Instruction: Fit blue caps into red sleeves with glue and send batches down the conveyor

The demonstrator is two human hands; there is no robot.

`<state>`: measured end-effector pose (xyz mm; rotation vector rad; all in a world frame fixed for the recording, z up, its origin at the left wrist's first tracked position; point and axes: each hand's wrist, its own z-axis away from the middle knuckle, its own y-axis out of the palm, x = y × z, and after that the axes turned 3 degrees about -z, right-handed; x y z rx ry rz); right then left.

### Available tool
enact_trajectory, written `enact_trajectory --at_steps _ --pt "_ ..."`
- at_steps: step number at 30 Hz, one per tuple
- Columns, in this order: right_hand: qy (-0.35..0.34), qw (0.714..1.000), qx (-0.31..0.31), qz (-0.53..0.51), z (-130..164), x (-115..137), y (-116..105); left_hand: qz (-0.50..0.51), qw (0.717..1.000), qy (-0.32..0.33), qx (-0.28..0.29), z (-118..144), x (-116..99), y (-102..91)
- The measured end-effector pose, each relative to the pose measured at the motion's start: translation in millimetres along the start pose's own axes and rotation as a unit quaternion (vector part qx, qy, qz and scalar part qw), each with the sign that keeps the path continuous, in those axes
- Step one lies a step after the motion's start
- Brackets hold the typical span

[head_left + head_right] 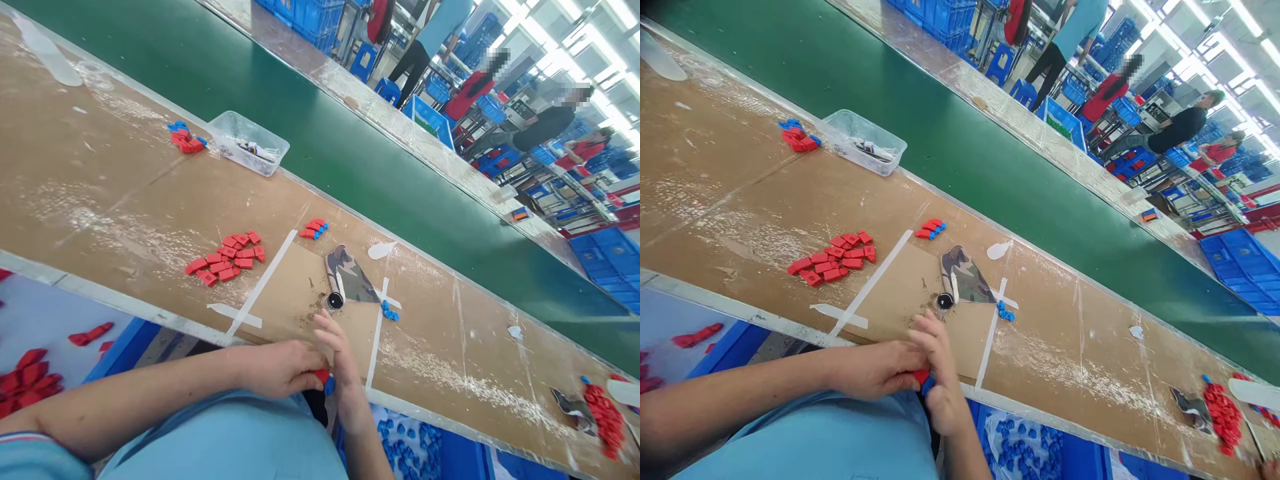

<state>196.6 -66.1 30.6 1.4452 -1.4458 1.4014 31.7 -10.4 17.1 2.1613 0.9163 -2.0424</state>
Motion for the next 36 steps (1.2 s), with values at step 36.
enact_trajectory --at_steps 36 --pt "0.248 0.857 -0.367 0.264 23 -92 -134 -0.417 0.852 -0.27 -0.168 21 45 -164.0"
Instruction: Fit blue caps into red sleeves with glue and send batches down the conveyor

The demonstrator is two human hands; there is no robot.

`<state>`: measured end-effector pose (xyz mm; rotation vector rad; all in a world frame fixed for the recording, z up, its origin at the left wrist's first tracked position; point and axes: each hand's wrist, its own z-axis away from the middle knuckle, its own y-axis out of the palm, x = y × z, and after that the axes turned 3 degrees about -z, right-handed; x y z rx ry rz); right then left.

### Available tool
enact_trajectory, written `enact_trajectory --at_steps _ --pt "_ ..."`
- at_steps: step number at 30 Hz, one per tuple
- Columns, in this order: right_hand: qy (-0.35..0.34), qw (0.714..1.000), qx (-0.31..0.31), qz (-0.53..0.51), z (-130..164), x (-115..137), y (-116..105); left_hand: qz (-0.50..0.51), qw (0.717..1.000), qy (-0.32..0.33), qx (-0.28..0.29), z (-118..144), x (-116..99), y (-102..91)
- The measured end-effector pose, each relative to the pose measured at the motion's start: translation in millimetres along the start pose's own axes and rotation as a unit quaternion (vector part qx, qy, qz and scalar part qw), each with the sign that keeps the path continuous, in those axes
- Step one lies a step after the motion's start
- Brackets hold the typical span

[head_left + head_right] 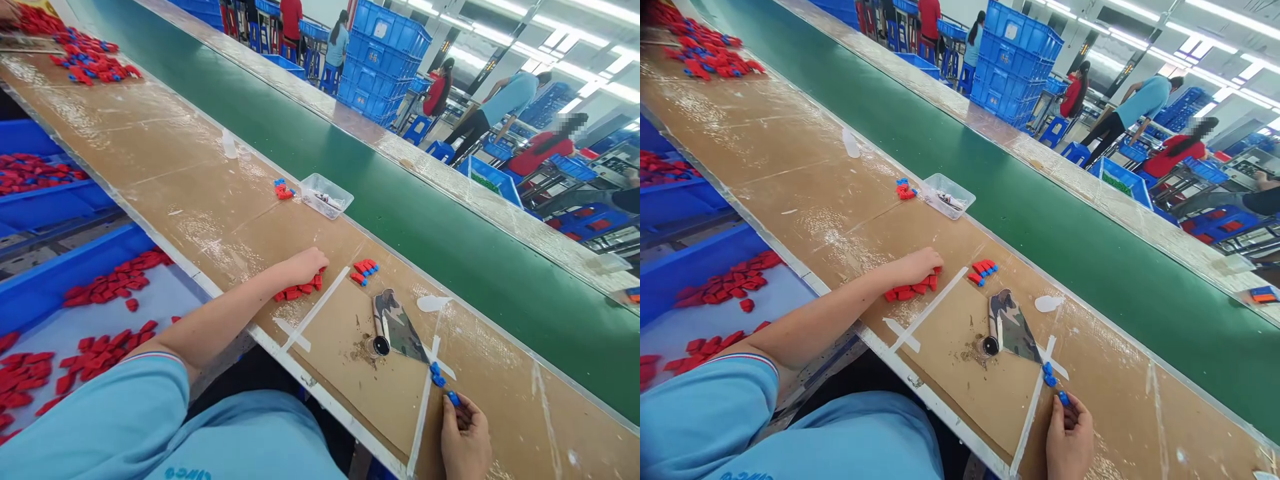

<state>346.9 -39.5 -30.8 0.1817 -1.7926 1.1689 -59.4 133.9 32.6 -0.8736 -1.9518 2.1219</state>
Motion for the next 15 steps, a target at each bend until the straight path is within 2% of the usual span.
enact_trajectory --at_steps 3,6,11,15 --pt "0.007 0.999 -0.006 -0.052 5 1 0 0.075 0.996 0.01 -0.053 14 -6 -2.9" --pt "0.009 0.994 -0.01 -0.111 12 11 0 0.201 0.974 0.031 -0.1 30 -14 -2.0" --pt "-0.024 0.987 0.023 -0.155 30 42 4 0.333 0.936 0.061 -0.098 47 -33 6.5" --pt "-0.114 0.978 0.077 -0.156 43 65 15 0.424 0.901 0.075 -0.059 54 -57 22.9"
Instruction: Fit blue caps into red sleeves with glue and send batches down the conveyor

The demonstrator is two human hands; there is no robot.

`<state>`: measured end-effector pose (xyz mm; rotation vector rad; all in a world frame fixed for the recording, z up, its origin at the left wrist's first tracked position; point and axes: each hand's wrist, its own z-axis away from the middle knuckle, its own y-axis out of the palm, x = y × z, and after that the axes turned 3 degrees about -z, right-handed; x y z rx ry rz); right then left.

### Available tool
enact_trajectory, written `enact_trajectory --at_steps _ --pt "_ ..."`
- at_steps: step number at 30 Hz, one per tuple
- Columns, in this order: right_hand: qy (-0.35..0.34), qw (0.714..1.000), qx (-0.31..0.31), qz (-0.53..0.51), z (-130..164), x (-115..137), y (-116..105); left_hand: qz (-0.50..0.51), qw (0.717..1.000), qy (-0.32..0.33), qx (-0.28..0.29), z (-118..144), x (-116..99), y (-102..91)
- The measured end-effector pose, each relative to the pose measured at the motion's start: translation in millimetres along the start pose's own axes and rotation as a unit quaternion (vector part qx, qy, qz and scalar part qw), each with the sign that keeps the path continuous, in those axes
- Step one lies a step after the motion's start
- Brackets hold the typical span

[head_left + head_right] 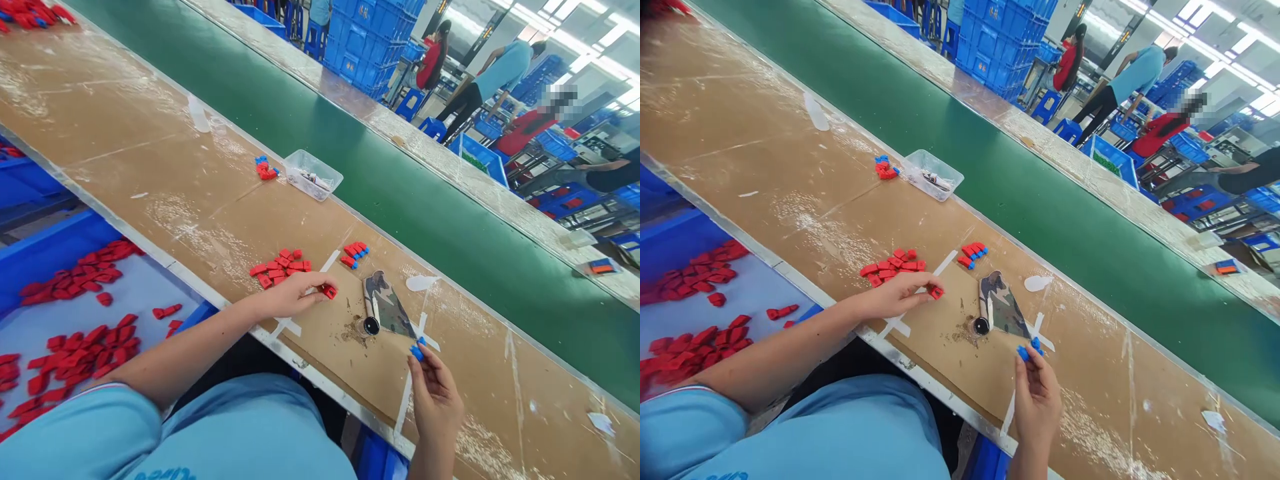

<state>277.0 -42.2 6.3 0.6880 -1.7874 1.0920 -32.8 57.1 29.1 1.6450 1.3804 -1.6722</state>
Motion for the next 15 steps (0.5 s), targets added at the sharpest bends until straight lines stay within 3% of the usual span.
enact_trajectory --at_steps 4,8,12,15 --pt "-0.127 0.983 0.092 0.098 -2 21 16 0.091 0.995 -0.046 0.007 8 5 42.5" --pt "-0.221 0.945 0.129 0.202 -9 39 26 0.12 0.99 -0.074 -0.018 14 13 75.3" --pt "-0.281 0.917 0.151 0.241 -15 41 30 0.067 0.996 -0.055 -0.016 15 14 80.5" --pt "-0.304 0.906 0.152 0.251 -18 38 33 0.096 0.994 -0.055 -0.011 16 14 79.6"
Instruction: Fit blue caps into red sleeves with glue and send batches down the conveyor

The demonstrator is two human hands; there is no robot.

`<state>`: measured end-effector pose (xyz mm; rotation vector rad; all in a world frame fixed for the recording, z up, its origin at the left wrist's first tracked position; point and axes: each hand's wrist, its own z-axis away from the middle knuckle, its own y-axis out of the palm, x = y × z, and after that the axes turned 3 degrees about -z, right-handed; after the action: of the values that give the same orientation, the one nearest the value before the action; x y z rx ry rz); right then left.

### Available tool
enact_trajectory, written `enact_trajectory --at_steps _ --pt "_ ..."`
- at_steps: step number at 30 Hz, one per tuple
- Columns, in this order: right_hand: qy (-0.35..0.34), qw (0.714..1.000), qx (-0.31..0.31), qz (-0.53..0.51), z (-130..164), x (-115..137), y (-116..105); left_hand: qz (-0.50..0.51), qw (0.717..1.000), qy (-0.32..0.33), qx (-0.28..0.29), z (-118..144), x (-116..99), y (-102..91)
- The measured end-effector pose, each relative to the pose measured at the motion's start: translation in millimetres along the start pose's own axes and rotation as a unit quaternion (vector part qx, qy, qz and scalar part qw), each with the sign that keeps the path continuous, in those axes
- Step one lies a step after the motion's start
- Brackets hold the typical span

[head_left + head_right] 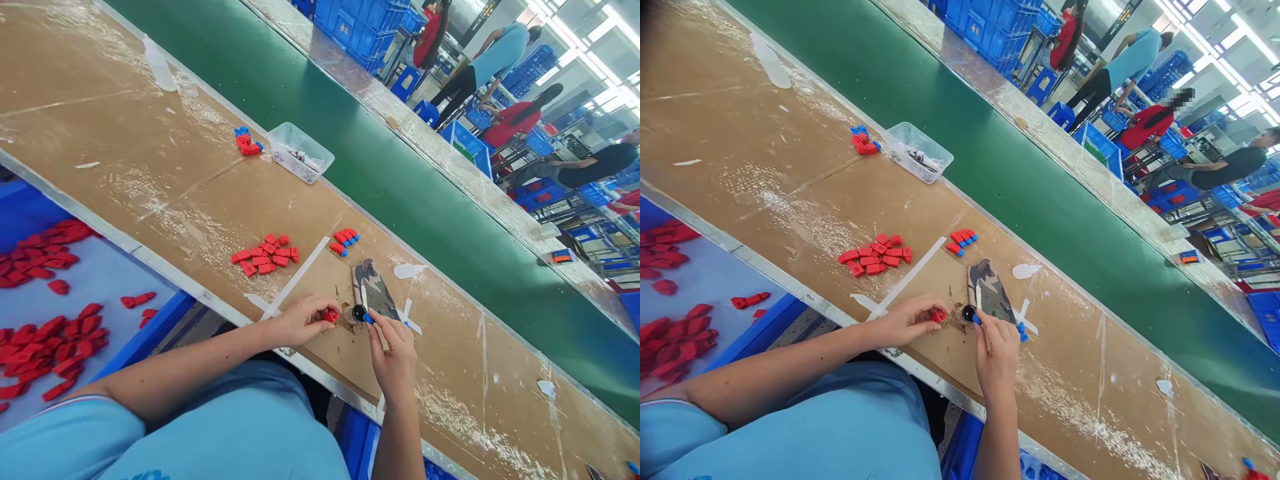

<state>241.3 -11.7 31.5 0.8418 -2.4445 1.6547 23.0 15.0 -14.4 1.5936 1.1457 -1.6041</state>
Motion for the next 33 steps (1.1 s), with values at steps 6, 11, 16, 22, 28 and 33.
enact_trajectory --at_steps 6,11,16,22,28,33 --pt "-0.008 1.0 0.001 0.016 -2 -1 4 0.052 0.998 -0.018 0.009 2 1 3.0" --pt "-0.006 1.0 0.006 0.014 -4 0 5 0.032 0.999 -0.02 0.018 2 -2 0.3" --pt "-0.008 1.0 -0.001 0.015 -4 -2 2 0.06 0.998 -0.027 0.009 3 1 2.2" --pt "0.0 1.0 0.004 0.012 -1 -5 0 0.063 0.998 -0.025 0.007 2 1 2.3" --pt "0.022 0.999 0.03 -0.01 1 -5 -5 0.033 0.999 0.013 0.011 2 -4 -2.2" --pt "0.089 0.986 0.03 -0.141 6 11 -9 0.104 0.994 -0.026 0.02 3 1 2.7"
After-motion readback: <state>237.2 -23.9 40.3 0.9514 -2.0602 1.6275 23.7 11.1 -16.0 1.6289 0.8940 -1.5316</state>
